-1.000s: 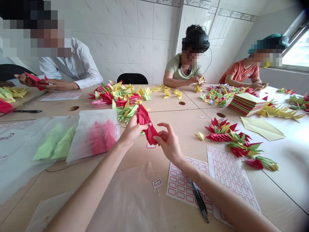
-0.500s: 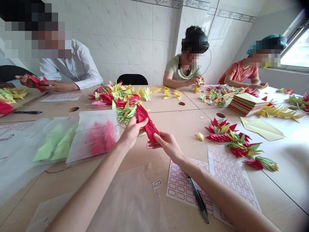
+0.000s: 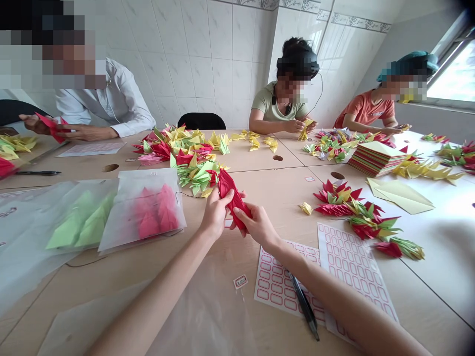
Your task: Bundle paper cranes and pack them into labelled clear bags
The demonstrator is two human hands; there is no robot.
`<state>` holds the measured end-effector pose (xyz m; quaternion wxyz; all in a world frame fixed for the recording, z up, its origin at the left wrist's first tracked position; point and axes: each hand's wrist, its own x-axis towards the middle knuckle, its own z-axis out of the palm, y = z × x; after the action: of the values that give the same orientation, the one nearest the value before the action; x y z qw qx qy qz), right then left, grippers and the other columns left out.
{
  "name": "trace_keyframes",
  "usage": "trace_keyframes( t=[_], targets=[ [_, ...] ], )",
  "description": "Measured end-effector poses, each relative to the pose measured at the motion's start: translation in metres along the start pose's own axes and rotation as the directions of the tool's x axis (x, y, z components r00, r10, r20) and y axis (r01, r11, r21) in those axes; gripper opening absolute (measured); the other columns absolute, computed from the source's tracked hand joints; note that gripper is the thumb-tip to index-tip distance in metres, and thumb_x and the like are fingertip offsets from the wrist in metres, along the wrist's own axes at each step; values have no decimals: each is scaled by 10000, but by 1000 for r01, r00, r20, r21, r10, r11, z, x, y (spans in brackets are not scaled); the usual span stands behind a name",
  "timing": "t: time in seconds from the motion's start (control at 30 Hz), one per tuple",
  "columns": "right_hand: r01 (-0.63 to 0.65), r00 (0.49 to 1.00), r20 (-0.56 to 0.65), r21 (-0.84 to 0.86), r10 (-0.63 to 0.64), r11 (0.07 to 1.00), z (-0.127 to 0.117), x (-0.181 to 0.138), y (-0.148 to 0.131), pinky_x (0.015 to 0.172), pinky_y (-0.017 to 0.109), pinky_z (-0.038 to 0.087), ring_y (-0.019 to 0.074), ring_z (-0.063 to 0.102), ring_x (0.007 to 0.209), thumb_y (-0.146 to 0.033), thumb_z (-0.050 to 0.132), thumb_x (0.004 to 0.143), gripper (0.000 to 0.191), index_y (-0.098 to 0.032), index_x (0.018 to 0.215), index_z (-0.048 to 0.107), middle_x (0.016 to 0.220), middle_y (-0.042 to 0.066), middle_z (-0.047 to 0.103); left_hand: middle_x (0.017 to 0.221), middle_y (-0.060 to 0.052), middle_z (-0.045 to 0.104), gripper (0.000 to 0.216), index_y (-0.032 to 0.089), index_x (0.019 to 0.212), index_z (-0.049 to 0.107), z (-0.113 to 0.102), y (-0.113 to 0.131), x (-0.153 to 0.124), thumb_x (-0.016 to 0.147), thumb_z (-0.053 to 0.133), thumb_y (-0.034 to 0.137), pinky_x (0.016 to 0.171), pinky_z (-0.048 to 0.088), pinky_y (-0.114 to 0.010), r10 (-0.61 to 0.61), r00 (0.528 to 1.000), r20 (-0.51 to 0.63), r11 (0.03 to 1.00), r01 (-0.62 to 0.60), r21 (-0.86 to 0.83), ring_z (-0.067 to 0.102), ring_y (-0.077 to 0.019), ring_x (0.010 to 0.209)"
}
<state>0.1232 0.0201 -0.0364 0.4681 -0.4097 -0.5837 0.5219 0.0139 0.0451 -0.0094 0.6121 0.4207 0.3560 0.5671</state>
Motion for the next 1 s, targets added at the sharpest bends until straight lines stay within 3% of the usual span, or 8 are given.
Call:
trace_keyframes(
  t=[0.13,0.27,0.37,0.5,0.77,0.9,1.0],
  targets=[
    [-3,994,110,84,-6,996,-1,-2,-10,397,178,338,56,445,400,-431,482,843,302,-147,755,529,597,10,615,760,-69,663,200,151,894,553,-5,15,2,780,548,315,557,504,-284,-98,992,81,971,113,-212,656,-215,749],
    [-52,980,199,101,32,993,0,-6,-15,429,173,359,72,513,471,-410,486,848,281,-146,760,522,605,12,612,702,-32,623,272,146,883,576,-10,20,6,803,529,402,682,521,-320,-89,991,99,927,119,-354,645,-182,708],
    [-88,974,218,140,56,986,3,-7,-12,417,179,377,87,540,474,-431,479,848,284,-153,799,497,598,3,600,608,17,546,247,170,754,533,-9,16,6,798,558,412,714,510,-298,-45,992,116,936,82,-342,618,-145,654],
    [-79,977,208,178,41,981,8,-6,-6,373,172,340,65,479,398,-456,481,841,299,-158,817,464,573,-15,580,570,50,460,301,192,730,487,-3,10,2,782,555,481,696,496,-282,41,996,81,951,-14,-310,559,-111,575],
    [-73,988,144,172,49,982,14,-9,-7,338,173,305,53,402,327,-493,499,814,338,-181,713,416,459,-55,503,536,75,342,421,201,660,405,4,4,-4,754,500,600,629,477,-257,60,996,68,985,-48,-168,410,-63,441],
    [-55,988,149,185,28,981,15,-9,-5,349,180,333,66,425,338,-495,486,823,341,-175,716,436,455,-48,503,519,81,350,400,200,670,420,5,6,-5,763,508,579,628,478,-249,80,994,74,985,-68,-159,406,-58,426],
    [-20,996,91,150,7,989,16,-5,-4,375,187,367,86,481,382,-488,463,838,327,-172,753,453,480,-35,517,572,60,481,290,199,776,486,6,11,-6,765,576,475,614,480,-257,25,995,100,988,-10,-151,518,-89,497]
  ],
)
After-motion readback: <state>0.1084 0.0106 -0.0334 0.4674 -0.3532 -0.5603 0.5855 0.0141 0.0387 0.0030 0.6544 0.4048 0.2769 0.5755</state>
